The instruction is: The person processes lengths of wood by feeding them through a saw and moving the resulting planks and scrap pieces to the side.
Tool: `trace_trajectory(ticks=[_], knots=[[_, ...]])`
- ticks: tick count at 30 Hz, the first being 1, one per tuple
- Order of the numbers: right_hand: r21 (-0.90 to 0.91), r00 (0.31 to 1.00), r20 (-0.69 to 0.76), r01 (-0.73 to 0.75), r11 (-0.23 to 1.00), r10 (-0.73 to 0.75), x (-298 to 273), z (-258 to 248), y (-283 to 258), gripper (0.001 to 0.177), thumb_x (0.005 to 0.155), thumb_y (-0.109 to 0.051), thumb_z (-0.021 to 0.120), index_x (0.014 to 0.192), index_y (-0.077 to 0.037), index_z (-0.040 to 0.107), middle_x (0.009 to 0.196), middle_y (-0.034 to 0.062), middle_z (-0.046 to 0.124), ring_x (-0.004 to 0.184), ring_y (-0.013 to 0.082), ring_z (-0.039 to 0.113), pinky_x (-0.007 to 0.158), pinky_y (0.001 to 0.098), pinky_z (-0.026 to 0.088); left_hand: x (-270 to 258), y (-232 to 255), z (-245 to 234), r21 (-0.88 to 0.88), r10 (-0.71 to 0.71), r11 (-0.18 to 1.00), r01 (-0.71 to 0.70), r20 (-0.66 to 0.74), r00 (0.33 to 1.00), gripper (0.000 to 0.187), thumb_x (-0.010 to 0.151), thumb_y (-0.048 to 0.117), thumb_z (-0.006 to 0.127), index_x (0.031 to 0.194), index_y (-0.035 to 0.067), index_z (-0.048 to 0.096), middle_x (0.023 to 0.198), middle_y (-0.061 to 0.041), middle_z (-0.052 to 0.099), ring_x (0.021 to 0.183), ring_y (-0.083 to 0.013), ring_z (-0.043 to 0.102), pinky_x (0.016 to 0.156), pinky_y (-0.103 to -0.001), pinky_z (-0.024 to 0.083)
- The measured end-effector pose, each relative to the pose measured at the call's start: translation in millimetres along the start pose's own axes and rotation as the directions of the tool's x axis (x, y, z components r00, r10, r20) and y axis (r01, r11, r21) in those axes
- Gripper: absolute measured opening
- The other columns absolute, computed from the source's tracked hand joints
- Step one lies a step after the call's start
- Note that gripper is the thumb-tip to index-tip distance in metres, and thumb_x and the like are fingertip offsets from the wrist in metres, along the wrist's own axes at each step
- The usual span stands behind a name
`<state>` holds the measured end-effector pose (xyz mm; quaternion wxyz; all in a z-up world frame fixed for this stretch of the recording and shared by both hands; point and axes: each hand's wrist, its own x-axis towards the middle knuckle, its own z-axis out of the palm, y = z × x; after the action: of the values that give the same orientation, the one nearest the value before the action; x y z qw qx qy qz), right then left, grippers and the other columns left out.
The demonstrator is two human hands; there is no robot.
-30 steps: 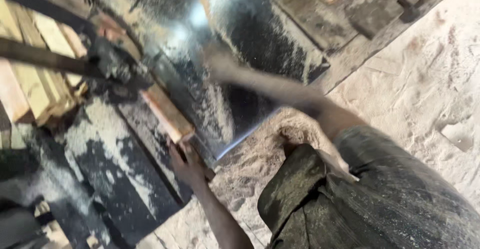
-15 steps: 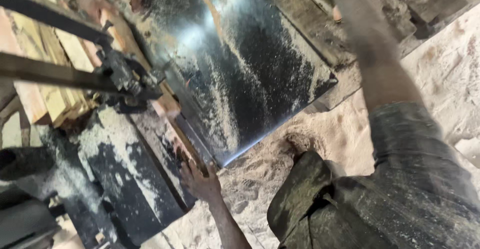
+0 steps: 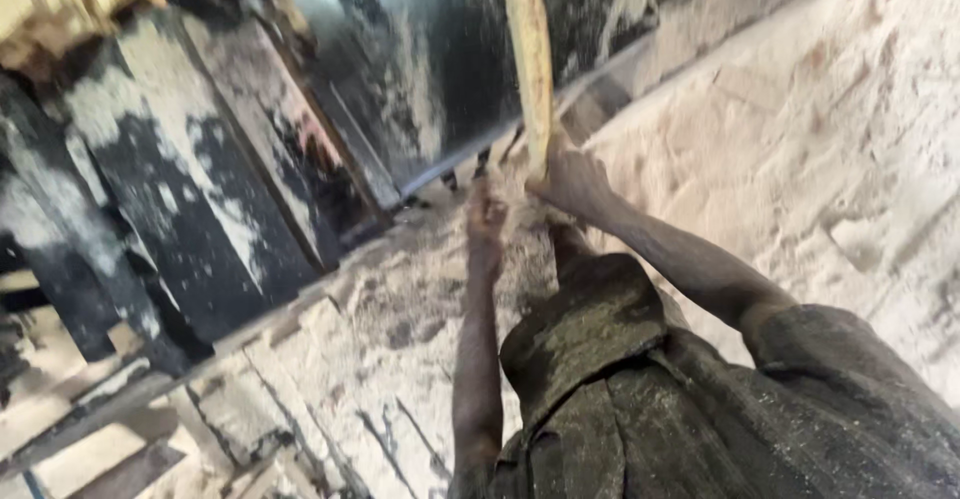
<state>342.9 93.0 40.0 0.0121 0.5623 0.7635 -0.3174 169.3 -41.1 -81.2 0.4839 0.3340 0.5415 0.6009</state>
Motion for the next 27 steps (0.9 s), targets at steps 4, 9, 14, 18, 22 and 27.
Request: trace_trajectory(ticks=[4, 9, 14, 18, 22, 27], knots=[[0.055, 0.891, 0.166, 0.419, 0.906, -0.422, -87, 18, 2, 0.092, 0.082, -0.052, 0.082, 0.142, 0.003, 0.041, 0.099, 0.0267, 0.074, 0.091, 0.0413, 0.072, 0.079, 0.0558, 0.057, -79, -20, 21, -0.077, -0.249, 0.963, 0.259, 0.126, 0.960, 0.080, 0.092, 0.049, 0.072, 0.153, 0.002, 0.051, 0.136, -0.022, 0.064, 0.116, -0.0272, 0.064, 0.096, -0.042, 0.055], [0.758, 0.970, 0.100, 0.068, 0.648, -0.219, -92, 61, -32, 0.142, 0.062, -0.046, 0.088, 0.157, -0.003, -0.009, 0.150, 0.0305, 0.038, 0.133, 0.0421, 0.052, 0.103, 0.0545, 0.049, -211, 28, 12, 0.016, -0.462, 0.887, 0.462, -0.001, 0.887, 0.095, 0.073, 0.042, 0.073, 0.154, 0.002, 0.043, 0.121, -0.018, 0.064, 0.104, -0.0275, 0.064, 0.085, -0.044, 0.056], [0.584, 0.930, -0.120, 0.349, 0.733, -0.347, -126, 139, -55, 0.141, 0.077, -0.035, 0.092, 0.158, 0.007, -0.017, 0.163, 0.0365, 0.010, 0.154, 0.0495, 0.020, 0.126, 0.0626, 0.026, -266, 27, -7, -0.024, -0.270, 0.963, 0.269, -0.071, 0.960, 0.099, 0.073, 0.047, 0.076, 0.153, -0.004, 0.046, 0.131, -0.017, 0.067, 0.117, -0.0266, 0.066, 0.101, -0.039, 0.053], [0.529, 0.940, -0.095, 0.327, 0.783, -0.328, -111, 156, -81, 0.134, 0.076, -0.031, 0.085, 0.163, 0.008, -0.009, 0.169, 0.0357, 0.009, 0.156, 0.0498, 0.017, 0.128, 0.0670, 0.023, -267, 43, -14, -0.079, -0.229, 0.973, 0.219, -0.150, 0.962, 0.101, 0.074, 0.045, 0.072, 0.157, -0.003, 0.040, 0.136, -0.016, 0.064, 0.118, -0.0245, 0.064, 0.099, -0.036, 0.053], [0.398, 0.932, -0.185, 0.361, 0.843, -0.312, -48, 147, -130, 0.127, 0.072, -0.036, 0.088, 0.161, 0.004, 0.007, 0.167, 0.0302, 0.024, 0.154, 0.0467, 0.024, 0.125, 0.0649, 0.024, -210, 67, -26, -0.036, -0.387, 0.919, 0.392, -0.255, 0.886, 0.089, 0.079, 0.041, 0.064, 0.156, 0.000, 0.047, 0.106, -0.018, 0.069, 0.085, -0.0217, 0.068, 0.069, -0.031, 0.058], [0.495, 0.934, -0.145, 0.354, 0.793, -0.327, 35, 145, -167, 0.126, 0.076, -0.052, 0.077, 0.162, 0.006, 0.006, 0.161, 0.0291, 0.030, 0.148, 0.0449, 0.035, 0.121, 0.0607, 0.036, -145, 82, -48, 0.005, -0.336, 0.932, 0.362, -0.367, 0.868, 0.089, 0.081, 0.036, 0.064, 0.163, 0.010, 0.040, 0.105, -0.020, 0.066, 0.076, -0.0243, 0.059, 0.059, -0.031, 0.050]])
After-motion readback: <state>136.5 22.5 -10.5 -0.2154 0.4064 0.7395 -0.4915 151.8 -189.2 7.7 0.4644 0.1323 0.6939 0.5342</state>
